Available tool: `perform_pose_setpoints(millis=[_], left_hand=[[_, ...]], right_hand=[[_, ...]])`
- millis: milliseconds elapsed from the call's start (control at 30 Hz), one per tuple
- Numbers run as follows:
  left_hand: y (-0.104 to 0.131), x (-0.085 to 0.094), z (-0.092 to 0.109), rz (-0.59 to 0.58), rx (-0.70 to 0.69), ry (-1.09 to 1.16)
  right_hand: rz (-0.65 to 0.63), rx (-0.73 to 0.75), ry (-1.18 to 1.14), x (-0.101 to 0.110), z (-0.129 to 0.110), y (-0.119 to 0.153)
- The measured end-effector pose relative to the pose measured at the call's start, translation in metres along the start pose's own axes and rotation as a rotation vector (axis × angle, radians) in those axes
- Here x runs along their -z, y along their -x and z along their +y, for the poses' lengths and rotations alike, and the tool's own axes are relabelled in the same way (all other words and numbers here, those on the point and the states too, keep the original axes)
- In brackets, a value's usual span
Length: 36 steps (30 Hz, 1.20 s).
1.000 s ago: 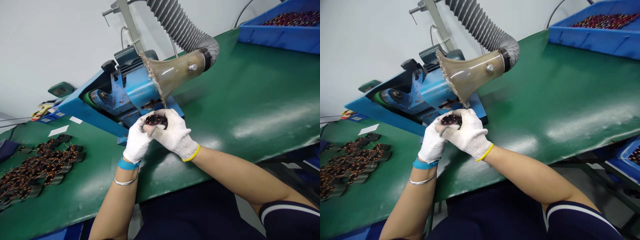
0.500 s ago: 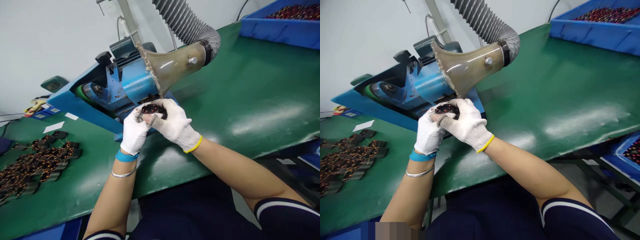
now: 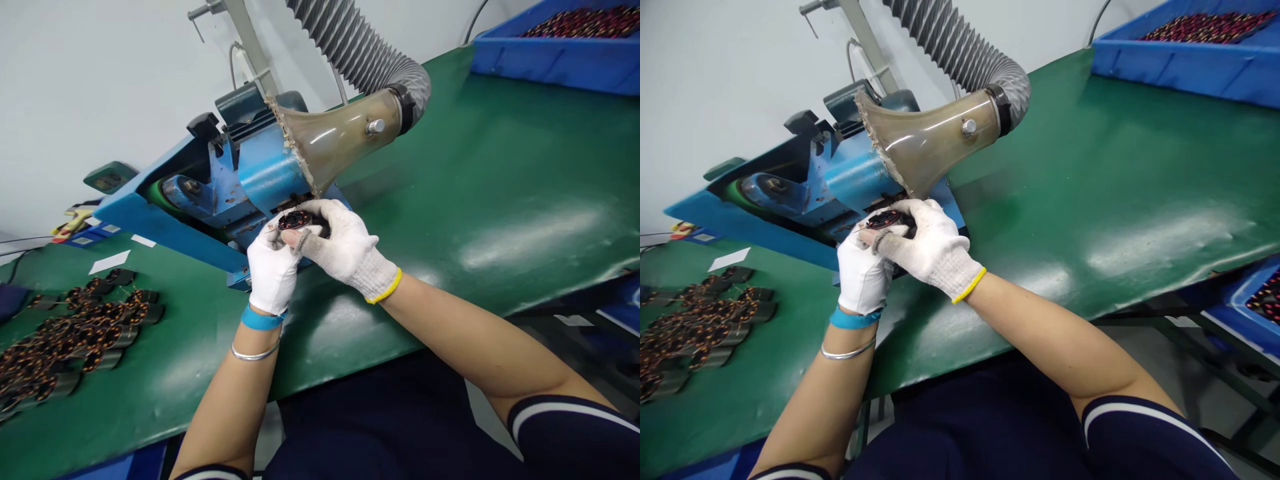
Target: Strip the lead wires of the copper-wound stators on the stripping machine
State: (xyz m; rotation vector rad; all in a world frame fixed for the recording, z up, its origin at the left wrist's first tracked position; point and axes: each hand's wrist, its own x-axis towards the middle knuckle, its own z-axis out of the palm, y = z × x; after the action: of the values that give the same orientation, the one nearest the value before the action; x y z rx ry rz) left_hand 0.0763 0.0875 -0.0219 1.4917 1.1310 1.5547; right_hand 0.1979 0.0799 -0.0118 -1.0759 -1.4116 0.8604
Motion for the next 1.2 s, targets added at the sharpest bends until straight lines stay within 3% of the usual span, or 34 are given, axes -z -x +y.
perform_pose_setpoints(millis=[300,500,733,933,1200], left_hand=[[0.003,-0.006,0.003,0.064,-0.001,-0.024],[0.012,-0.01,0.006,0.072,0.006,-0.039],[0.046,-0.003,0.003,0.195,-0.182,-0.176],[0.05,0.001,0.003,0.227,-0.251,-0.243],[0.05,0.008,0.0,0.155,-0.356,-0.357]], right_hand=[[-0.001,0.064,0.003,0.0,0.002,0.0],[0.076,0.094,-0.013,-0.004,0.003,0.004],[0.101,0.279,-0.061,-0.014,0.004,0.025],[0.099,0.366,-0.054,-0.014,0.005,0.03],[0.069,0.244,-0.11,-0.01,-0.001,0.024]])
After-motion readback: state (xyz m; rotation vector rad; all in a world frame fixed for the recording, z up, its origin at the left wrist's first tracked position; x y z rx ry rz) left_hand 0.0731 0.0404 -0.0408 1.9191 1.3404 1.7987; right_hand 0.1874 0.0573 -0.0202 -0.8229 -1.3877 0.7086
